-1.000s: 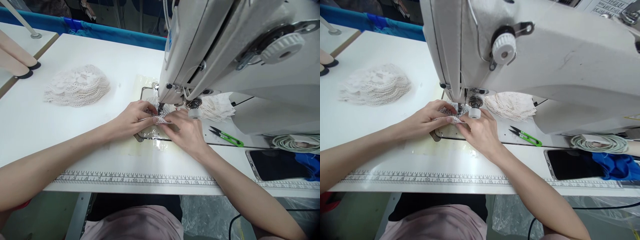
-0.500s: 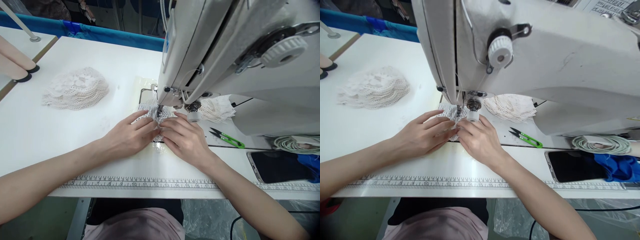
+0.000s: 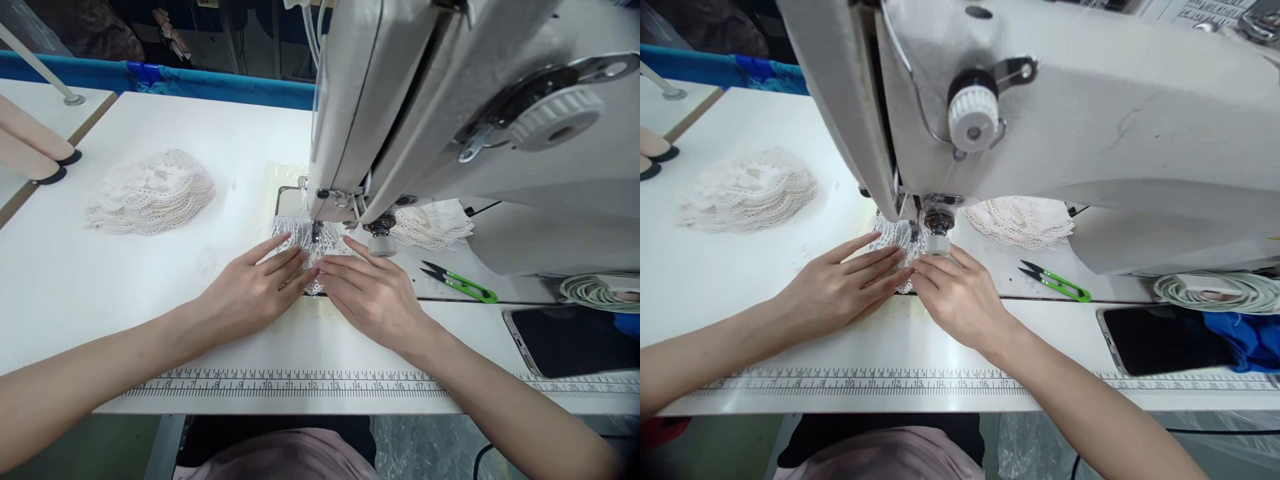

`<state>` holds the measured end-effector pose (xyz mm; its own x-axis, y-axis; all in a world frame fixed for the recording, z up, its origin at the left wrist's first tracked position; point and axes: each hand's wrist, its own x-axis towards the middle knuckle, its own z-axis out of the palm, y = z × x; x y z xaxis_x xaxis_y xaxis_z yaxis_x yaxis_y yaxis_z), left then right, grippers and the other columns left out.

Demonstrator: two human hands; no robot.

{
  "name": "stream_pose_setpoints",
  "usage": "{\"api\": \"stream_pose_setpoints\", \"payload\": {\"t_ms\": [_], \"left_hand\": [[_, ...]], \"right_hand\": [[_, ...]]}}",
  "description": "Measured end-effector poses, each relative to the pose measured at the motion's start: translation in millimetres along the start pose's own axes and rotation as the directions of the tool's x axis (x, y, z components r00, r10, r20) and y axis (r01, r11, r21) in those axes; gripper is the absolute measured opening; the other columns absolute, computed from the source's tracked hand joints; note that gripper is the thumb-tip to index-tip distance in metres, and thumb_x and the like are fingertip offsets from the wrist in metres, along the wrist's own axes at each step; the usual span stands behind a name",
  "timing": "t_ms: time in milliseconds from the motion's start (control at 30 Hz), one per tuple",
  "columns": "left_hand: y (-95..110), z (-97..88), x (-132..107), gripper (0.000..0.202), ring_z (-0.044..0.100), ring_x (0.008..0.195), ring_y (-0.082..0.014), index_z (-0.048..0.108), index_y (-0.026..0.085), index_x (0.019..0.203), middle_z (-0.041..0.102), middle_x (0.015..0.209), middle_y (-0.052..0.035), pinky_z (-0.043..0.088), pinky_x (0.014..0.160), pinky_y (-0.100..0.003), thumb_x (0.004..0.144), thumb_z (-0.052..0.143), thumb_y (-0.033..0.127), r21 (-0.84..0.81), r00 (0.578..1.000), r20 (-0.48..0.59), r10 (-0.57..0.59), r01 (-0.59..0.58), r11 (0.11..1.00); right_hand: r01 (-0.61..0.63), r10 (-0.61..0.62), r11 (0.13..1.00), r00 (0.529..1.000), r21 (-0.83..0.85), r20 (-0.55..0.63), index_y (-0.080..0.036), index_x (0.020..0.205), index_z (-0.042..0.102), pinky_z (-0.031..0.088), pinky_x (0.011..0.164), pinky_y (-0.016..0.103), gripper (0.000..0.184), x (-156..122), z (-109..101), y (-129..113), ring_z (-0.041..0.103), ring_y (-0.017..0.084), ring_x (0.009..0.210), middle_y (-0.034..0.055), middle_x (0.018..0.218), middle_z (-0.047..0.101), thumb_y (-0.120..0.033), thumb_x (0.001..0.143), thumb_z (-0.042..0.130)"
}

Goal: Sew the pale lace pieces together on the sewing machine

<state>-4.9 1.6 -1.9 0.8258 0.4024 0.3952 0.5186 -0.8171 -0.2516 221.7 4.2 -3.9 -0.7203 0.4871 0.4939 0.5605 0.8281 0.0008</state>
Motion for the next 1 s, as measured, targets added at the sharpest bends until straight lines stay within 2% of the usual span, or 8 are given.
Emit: {"api": "stream_pose_setpoints", "payload": {"t_ms": [300,567,800,1000], "left_hand": [[-5.3,3.7,1.8,0.029,0.067,0.112,-0.0247,0.062,0.01,0.122,0.07,0.119,-0.013,0.048,0.108,-0.052,0.094,0.053,0.012,-0.032,1.0,-0.006,-0.009,0.009,0.999],[-13.9,9.6,6.7,0.028,0.066,0.113,-0.0221,0.065,0.017,0.12,0.071,0.119,-0.0076,0.042,0.113,-0.052,0.099,0.048,0.021,-0.02,0.998,0.029,-0.056,0.056,0.998],[-22.3,17.2,8.8,0.031,0.065,0.116,-0.0216,0.062,0.018,0.125,0.07,0.122,-0.0082,0.037,0.116,-0.053,0.101,0.044,0.023,-0.028,0.997,0.026,-0.073,0.073,0.997],[-9.5,10.1,5.0,0.029,0.065,0.115,-0.0237,0.062,0.014,0.123,0.069,0.121,-0.0091,0.044,0.109,-0.053,0.099,0.047,0.022,0.013,0.997,-0.012,-0.074,0.074,0.997]], "right_hand": [[-0.001,0.001,1.0,1.0,-0.021,-0.019,-0.014,0.092,0.073,0.053,0.099,0.037,0.019,1.9,2.5,2.4,0.07,0.019,0.102,0.0072,0.105,0.076,-0.007,0.09,0.055],[-0.051,0.049,0.997,0.998,-0.055,-0.037,-0.014,0.093,0.073,0.055,0.092,0.035,0.018,4.9,7.2,9.0,0.073,0.017,0.085,0.0048,0.1,0.077,-0.01,0.092,0.055],[-0.13,0.13,0.988,0.991,-0.081,0.002,-0.017,0.098,0.074,0.053,0.092,0.033,0.021,9.0,9.9,12.1,0.072,0.017,0.089,0.0035,0.1,0.077,-0.011,0.093,0.054],[-0.07,0.069,0.993,0.998,-0.095,-0.012,-0.015,0.104,0.074,0.051,0.099,0.04,0.021,4.7,7.2,7.8,0.072,0.019,0.091,0.0058,0.107,0.075,-0.021,0.094,0.057]]}}
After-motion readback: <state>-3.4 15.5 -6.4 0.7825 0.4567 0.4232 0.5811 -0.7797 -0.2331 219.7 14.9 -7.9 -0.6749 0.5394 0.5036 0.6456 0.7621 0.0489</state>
